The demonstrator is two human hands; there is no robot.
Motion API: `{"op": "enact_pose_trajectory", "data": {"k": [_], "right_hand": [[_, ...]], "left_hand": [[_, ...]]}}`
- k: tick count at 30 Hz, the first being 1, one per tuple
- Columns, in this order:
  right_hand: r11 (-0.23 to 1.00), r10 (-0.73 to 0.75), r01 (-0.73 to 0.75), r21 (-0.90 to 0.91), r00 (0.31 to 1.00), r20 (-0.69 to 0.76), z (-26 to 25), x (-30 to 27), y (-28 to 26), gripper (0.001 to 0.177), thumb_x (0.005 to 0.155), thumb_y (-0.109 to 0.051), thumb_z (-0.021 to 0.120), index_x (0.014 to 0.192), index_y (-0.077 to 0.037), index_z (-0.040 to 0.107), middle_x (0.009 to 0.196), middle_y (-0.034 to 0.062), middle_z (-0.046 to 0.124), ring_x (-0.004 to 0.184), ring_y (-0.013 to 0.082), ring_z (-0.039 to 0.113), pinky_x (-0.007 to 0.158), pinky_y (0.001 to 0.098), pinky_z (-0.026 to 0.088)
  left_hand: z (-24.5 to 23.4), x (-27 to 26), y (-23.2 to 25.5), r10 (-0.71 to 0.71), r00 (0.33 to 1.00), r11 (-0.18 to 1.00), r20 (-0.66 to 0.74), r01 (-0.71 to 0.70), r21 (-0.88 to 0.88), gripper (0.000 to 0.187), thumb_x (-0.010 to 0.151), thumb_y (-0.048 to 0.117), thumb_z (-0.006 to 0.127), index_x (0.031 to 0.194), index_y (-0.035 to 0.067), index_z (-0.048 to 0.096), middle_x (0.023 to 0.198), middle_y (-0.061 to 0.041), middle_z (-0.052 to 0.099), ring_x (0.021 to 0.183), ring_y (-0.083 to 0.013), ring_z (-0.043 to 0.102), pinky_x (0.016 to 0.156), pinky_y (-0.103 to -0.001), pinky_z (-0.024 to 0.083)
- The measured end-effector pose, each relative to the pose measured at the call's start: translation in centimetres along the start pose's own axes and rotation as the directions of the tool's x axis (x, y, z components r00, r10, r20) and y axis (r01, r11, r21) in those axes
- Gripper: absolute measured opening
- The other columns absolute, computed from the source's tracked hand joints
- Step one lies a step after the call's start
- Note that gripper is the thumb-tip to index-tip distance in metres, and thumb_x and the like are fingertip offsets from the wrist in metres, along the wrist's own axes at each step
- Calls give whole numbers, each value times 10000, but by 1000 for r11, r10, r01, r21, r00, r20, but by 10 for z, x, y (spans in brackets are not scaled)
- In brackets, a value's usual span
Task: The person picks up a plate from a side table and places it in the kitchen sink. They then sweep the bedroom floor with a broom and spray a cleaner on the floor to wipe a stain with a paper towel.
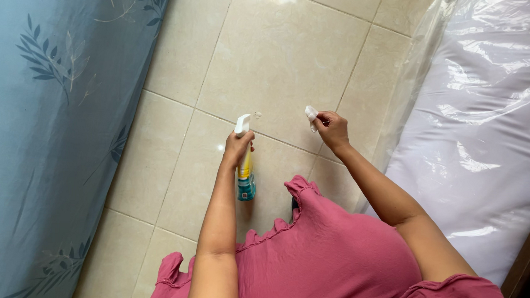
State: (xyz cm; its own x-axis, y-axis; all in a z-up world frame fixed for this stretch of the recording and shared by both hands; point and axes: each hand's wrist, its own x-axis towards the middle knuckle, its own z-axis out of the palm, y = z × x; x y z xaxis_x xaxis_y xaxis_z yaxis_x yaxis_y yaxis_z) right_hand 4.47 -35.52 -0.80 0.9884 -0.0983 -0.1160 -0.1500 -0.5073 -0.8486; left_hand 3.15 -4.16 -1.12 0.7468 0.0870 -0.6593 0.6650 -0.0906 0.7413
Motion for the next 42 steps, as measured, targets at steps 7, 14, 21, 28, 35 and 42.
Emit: {"op": "enact_pose_trajectory", "data": {"k": [7, 14, 21, 28, 35, 42], "right_hand": [[1000, -18, 17, 11, 998, 62, 16, 3, -3, 203, 924, -193, 768, 1050, -34, 774, 994, 110, 765, 785, 177, 753, 708, 298, 604], [839, -438, 502, -211, 852, 286, 80, 26, -16, 91, 915, -114, 712, 974, -89, 776, 905, 89, 713, 799, 238, 688, 683, 353, 565], [190, -809, 904, -383, 365, 461, 144, 50, -26, 160, 912, -141, 622, 1017, -56, 709, 952, 66, 611, 893, 211, 605, 708, 298, 547], [403, -656, 777, -483, 613, 440, 154, 50, -30, 261, 867, -94, 605, 1102, -70, 717, 996, 58, 611, 932, 218, 608, 748, 293, 560], [408, -669, 790, -458, 600, 439, 148, 57, -36, 249, 903, -94, 608, 1139, -91, 689, 1040, 49, 603, 974, 205, 610, 779, 315, 562], [422, -669, 803, -420, 589, 453, 144, 20, -40, 309, 888, -93, 618, 1182, -91, 713, 1027, 28, 582, 956, 191, 615, 778, 322, 565]], "left_hand": [[-5, 13, -11, 37, 999, 990, -21, -40, -137, 355, 808, 152, 659, 1125, -7, 659, 776, -78, 605, 574, -167, 591, 554, -327, 525], [-10, -6, -1, 40, 999, 986, -9, -41, -160, 376, 810, 139, 649, 1156, -7, 643, 785, -65, 608, 598, -160, 597, 580, -309, 538], [-19, -23, -7, 54, 998, 953, -45, -65, -295, 421, 799, 103, 636, 1203, -17, 635, 800, -56, 606, 614, -152, 586, 591, -302, 531], [-29, -23, -4, 34, 999, 955, -21, -39, -295, 424, 792, 98, 614, 1202, -8, 642, 795, -64, 613, 612, -146, 597, 600, -293, 531], [-35, -18, -9, 26, 1000, 931, 17, -18, -364, 407, 797, 88, 622, 1190, -18, 630, 796, -69, 608, 608, -150, 593, 604, -303, 535], [-39, -18, -10, 29, 999, 918, 15, -21, -396, 407, 791, 77, 624, 1186, -24, 633, 793, -53, 619, 599, -153, 593, 597, -312, 529]]}}
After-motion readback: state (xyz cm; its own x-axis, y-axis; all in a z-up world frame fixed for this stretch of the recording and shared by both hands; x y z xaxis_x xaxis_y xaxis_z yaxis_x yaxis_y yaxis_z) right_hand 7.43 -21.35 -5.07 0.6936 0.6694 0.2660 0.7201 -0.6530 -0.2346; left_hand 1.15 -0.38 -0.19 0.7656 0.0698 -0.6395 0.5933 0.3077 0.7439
